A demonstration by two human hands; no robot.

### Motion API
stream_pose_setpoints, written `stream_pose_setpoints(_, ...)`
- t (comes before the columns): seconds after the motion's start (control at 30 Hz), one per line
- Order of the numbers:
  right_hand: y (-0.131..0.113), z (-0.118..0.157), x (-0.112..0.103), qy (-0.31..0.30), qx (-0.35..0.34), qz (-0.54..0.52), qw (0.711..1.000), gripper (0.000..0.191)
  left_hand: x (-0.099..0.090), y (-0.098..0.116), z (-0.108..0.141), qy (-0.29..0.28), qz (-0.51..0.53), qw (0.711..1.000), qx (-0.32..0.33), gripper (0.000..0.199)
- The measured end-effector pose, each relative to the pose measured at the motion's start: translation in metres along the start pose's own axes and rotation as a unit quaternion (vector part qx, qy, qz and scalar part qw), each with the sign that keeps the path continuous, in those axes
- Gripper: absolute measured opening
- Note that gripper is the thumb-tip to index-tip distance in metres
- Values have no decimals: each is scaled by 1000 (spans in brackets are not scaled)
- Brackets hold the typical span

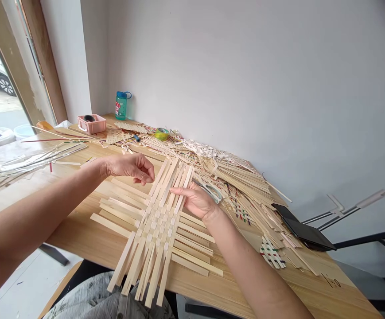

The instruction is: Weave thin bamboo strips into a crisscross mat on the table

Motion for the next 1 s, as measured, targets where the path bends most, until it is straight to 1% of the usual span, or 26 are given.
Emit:
stream_pose_setpoints(0.13, 5, -1, -2, 6, 17, -23, 1000, 44, 1, -8, -8, -29, 44, 999, 10, 28)
stream_pose_setpoints(0.23, 5, -2, -3, 3, 12, -30, 999, 45, 3, -13, -11, -54, 86, 995, 8, 27)
stream_pose_setpoints(0.37, 0, -1, 0, -27, 3, -36, 999, 39, 3, -14, -11, -53, 102, 993, 0, 25)
stream_pose_setpoints(0.43, -3, -1, 2, -32, -4, -43, 999, 40, 3, -13, -9, -48, 100, 994, -4, 26)
stream_pose_setpoints(0.57, -3, -2, 2, 1, -19, -50, 999, 50, 3, -11, -7, -43, 96, 994, -11, 28)
stream_pose_setpoints(0.67, 1, -1, 0, 30, -9, -36, 999, 56, 5, -10, -7, -47, 95, 994, -11, 30)
stream_pose_setpoints(0.8, 5, 0, 0, 48, 16, -28, 998, 50, 8, -11, -8, -57, 96, 994, -11, 30)
stream_pose_setpoints(1.0, 8, 0, -1, 46, 30, -30, 998, 38, 11, -14, -8, -64, 107, 992, -14, 32)
Point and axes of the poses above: each hand's wrist, its own z-axis away from the middle knuckle, its own x-axis out of the palm, y = z × x, the point moved 8 cm from there along -z, towards the middle knuckle, and after that the axes turned 15 degrees about -x, right-handed, at the moved point
